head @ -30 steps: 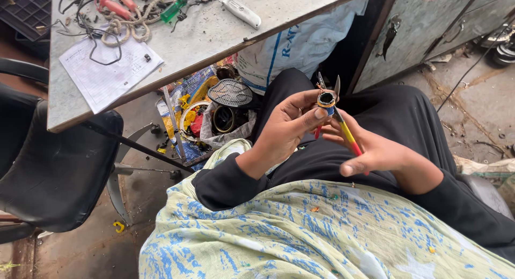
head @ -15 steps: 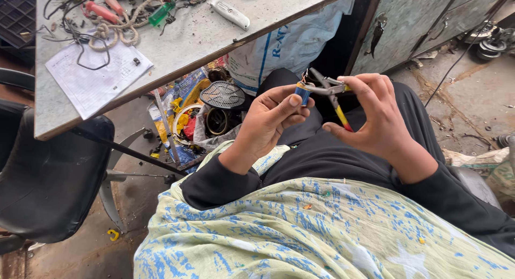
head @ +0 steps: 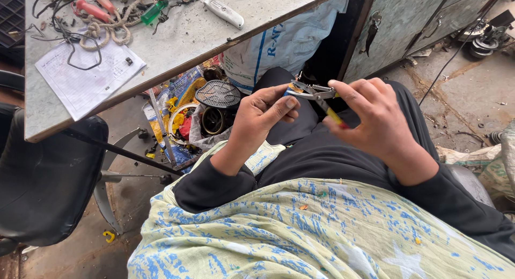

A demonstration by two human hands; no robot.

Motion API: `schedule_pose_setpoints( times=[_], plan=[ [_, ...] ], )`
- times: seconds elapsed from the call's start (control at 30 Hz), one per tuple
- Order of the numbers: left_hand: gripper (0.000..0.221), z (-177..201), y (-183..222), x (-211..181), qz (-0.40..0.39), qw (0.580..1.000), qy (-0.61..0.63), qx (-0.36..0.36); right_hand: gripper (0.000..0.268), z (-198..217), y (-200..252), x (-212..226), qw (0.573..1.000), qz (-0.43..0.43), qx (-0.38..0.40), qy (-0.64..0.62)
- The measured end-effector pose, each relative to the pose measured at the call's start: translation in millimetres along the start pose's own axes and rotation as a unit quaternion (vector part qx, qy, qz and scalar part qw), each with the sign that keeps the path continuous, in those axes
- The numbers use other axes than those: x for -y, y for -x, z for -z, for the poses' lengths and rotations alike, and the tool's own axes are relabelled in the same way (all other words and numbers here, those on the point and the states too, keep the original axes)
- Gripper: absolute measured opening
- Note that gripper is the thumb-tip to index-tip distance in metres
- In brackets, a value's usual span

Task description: The person uses pliers to strip insulation from wires connected to a small blue electronic component.

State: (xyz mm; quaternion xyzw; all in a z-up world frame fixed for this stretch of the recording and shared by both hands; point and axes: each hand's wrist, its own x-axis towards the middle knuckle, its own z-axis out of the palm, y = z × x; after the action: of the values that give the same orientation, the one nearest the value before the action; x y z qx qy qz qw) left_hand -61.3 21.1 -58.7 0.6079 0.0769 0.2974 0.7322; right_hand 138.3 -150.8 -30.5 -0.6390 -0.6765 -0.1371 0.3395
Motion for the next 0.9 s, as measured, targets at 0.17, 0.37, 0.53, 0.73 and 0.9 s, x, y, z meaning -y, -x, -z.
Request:
schedule_pose_setpoints(
  times=[0.17, 0.37, 0.53, 0.73, 0.9],
  plan=[
    [0.04, -1, -5, 1, 0.003, 1.0, 0.015, 0.012, 0.053, -8, 3, -9, 0.998, -0.007, -0.023, -0.05],
    [0.04, -4, -5, -3, 0.062, 0.994, 0.083, 0.023, 0.06, -16, 3, -1, 0.984, -0.053, -0.004, -0.173],
    [0.04, -4, -5, -7, 0.05, 0.998, 0.025, 0.003, 0.073, -8, -5, 8, 0.998, -0.005, -0.029, -0.053],
    [0.038, 2, -4, -7, 0.023, 0.999, -0.033, -0.015, 0.065, -5, -4, 7, 0.997, -0.015, 0.006, -0.078],
    [0.039, 0, -4, -5, 0.0, 1.0, -0.027, 0.003, 0.052, -16, 6, -7, 0.994, -0.047, 0.007, -0.1]
  ],
)
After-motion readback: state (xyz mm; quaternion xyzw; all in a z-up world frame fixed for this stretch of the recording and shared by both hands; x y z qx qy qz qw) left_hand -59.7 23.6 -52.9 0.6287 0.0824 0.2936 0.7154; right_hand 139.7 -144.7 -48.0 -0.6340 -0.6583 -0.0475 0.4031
